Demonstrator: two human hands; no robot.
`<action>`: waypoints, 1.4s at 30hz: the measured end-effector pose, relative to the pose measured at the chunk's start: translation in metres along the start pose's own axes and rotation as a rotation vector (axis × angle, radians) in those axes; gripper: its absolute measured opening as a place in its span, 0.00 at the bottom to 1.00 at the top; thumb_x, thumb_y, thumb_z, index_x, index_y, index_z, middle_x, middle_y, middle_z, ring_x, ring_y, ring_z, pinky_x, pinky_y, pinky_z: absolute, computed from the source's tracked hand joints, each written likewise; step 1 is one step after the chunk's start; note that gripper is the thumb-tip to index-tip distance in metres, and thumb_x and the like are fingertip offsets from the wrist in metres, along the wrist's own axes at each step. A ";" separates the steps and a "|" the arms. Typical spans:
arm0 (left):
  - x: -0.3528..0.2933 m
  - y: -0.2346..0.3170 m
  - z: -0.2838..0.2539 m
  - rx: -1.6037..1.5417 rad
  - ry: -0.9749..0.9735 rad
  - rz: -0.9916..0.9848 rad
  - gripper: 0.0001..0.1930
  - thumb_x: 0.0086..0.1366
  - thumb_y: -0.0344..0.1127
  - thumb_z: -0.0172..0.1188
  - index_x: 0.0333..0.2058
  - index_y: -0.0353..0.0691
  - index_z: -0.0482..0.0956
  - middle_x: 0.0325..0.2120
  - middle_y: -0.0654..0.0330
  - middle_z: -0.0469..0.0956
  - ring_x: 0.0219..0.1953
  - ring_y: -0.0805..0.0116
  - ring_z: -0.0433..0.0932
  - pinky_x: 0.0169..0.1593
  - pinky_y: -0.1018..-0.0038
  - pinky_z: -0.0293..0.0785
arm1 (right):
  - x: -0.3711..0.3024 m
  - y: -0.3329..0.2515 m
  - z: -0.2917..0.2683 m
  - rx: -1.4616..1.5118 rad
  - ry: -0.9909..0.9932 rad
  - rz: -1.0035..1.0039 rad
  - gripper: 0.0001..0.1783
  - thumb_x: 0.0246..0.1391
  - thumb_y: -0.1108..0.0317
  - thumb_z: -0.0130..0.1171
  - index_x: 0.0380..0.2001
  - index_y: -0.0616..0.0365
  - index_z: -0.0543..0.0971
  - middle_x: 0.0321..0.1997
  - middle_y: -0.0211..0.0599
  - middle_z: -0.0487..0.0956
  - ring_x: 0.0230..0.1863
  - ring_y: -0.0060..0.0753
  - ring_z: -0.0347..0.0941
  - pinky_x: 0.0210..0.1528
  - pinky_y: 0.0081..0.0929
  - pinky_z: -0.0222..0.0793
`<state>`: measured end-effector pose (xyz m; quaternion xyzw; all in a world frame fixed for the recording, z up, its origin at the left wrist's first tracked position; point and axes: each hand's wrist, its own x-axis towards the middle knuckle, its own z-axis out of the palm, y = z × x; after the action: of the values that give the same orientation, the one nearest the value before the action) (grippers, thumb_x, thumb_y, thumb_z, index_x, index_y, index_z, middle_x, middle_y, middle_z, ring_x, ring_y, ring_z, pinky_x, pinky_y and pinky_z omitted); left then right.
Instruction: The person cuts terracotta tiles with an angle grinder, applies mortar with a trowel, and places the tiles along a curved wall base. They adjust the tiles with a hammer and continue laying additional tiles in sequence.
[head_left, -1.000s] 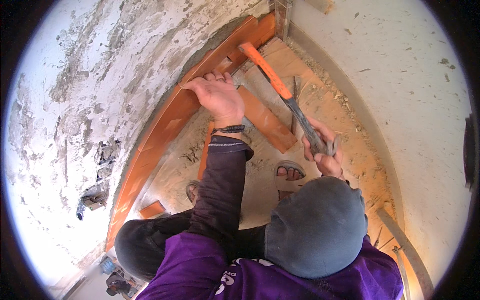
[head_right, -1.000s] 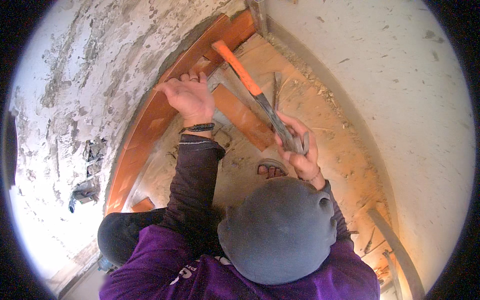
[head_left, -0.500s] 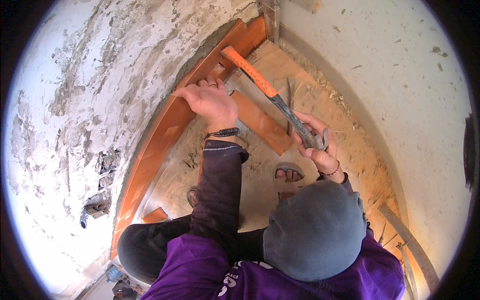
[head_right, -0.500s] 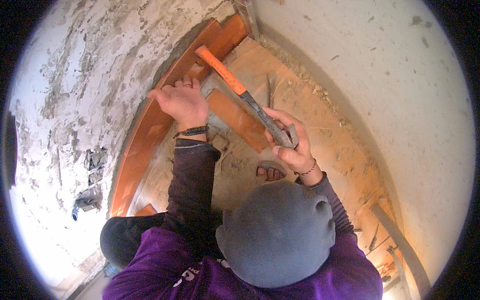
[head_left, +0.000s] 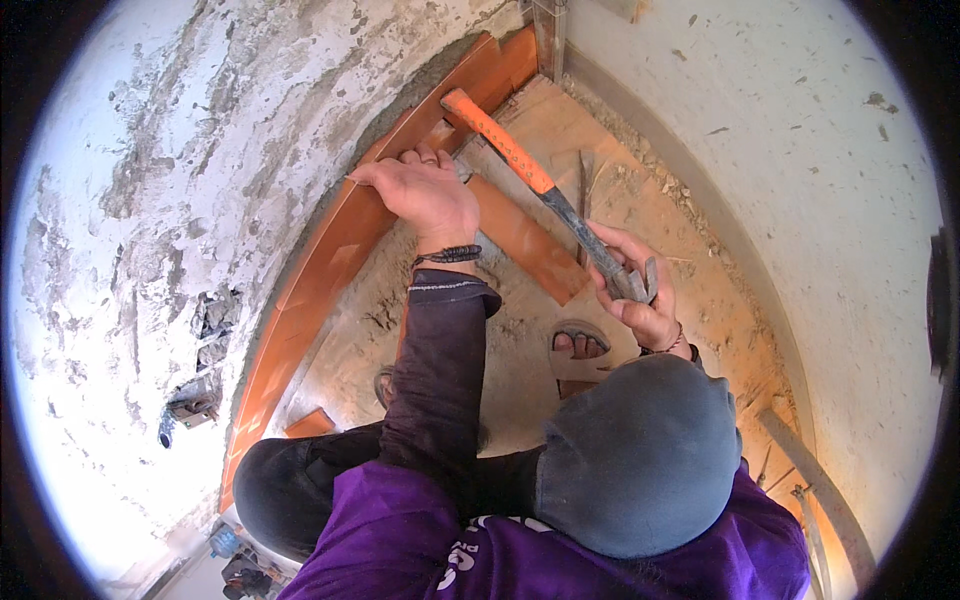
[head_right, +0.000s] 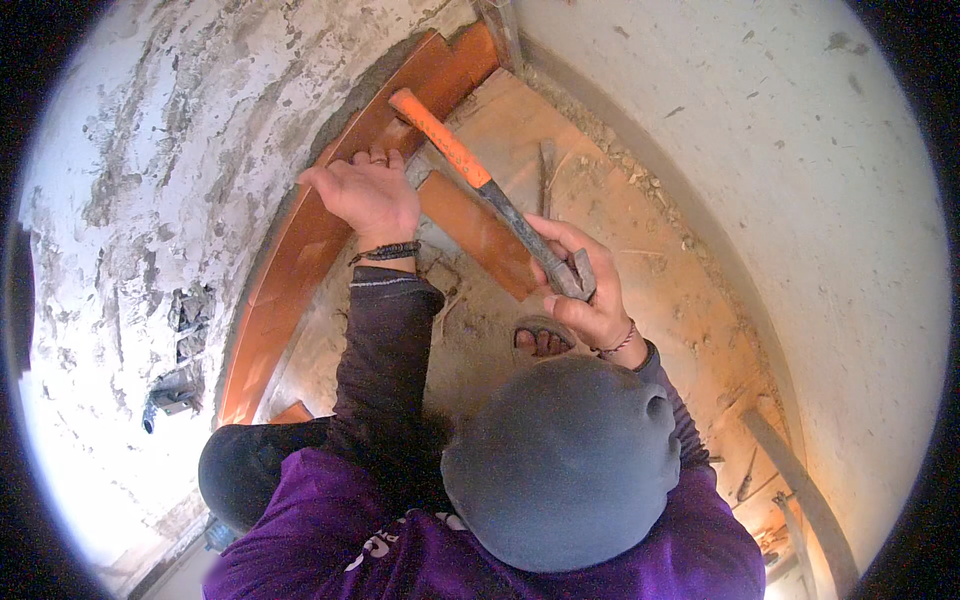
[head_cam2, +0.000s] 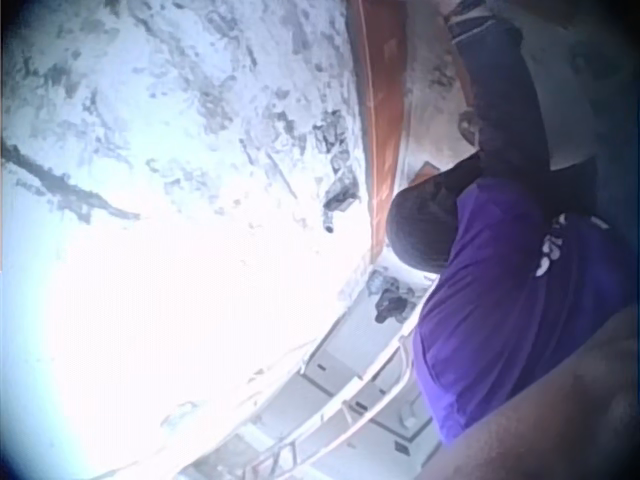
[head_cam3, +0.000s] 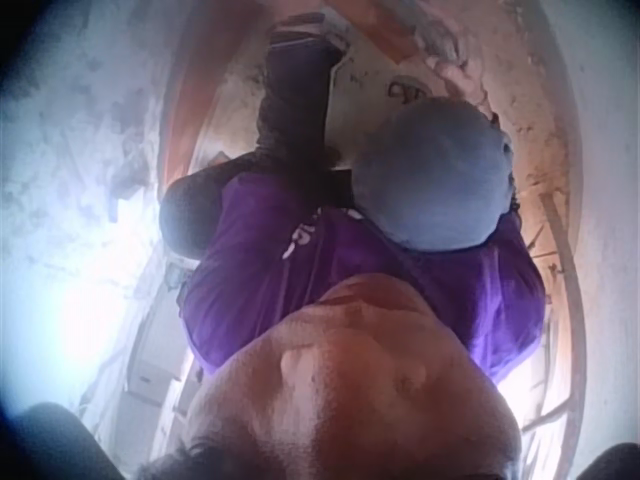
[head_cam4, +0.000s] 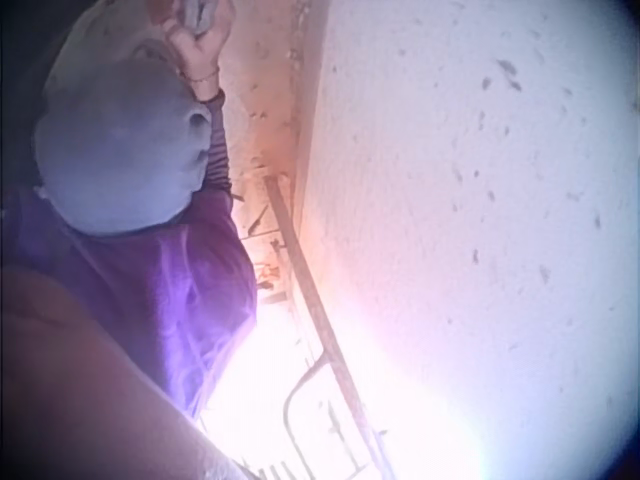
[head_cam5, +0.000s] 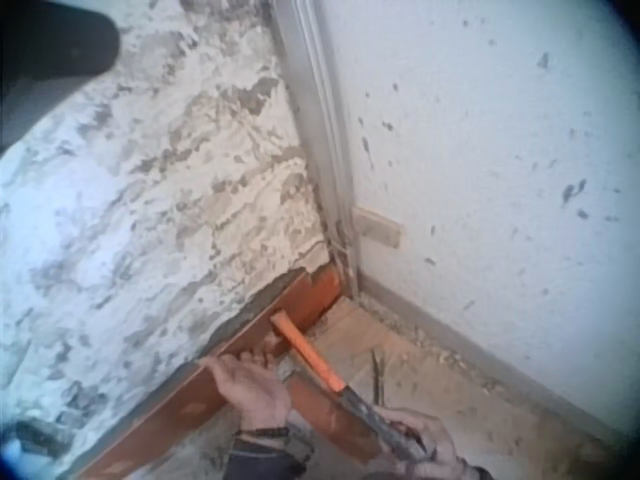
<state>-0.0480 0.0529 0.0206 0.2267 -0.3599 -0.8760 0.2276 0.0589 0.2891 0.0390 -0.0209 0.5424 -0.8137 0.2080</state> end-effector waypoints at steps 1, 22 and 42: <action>0.001 0.002 0.000 0.006 0.003 0.003 0.38 0.63 0.76 0.37 0.52 0.46 0.59 0.34 0.66 0.53 0.33 0.71 0.54 0.43 0.71 0.53 | -0.002 -0.001 0.002 0.010 -0.006 0.006 0.47 0.30 0.59 0.62 0.59 0.68 0.67 0.34 0.30 0.71 0.33 0.20 0.65 0.34 0.17 0.61; 0.002 0.003 -0.004 0.045 -0.127 -0.014 0.57 0.60 0.78 0.35 0.68 0.37 0.24 0.63 0.51 0.45 0.63 0.57 0.49 0.68 0.57 0.35 | 0.001 0.005 0.005 -0.015 -0.026 0.069 0.48 0.28 0.62 0.62 0.60 0.66 0.68 0.34 0.29 0.72 0.31 0.18 0.64 0.32 0.16 0.59; -0.002 0.004 0.002 0.041 0.031 -0.012 0.47 0.63 0.76 0.34 0.66 0.42 0.41 0.48 0.57 0.54 0.42 0.66 0.57 0.62 0.58 0.46 | 0.000 -0.001 0.002 -0.059 -0.032 -0.036 0.47 0.31 0.58 0.61 0.60 0.67 0.67 0.32 0.30 0.71 0.31 0.20 0.65 0.32 0.18 0.59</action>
<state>-0.0469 0.0527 0.0250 0.2470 -0.3729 -0.8661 0.2233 0.0585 0.2878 0.0410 -0.0499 0.5624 -0.8004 0.2011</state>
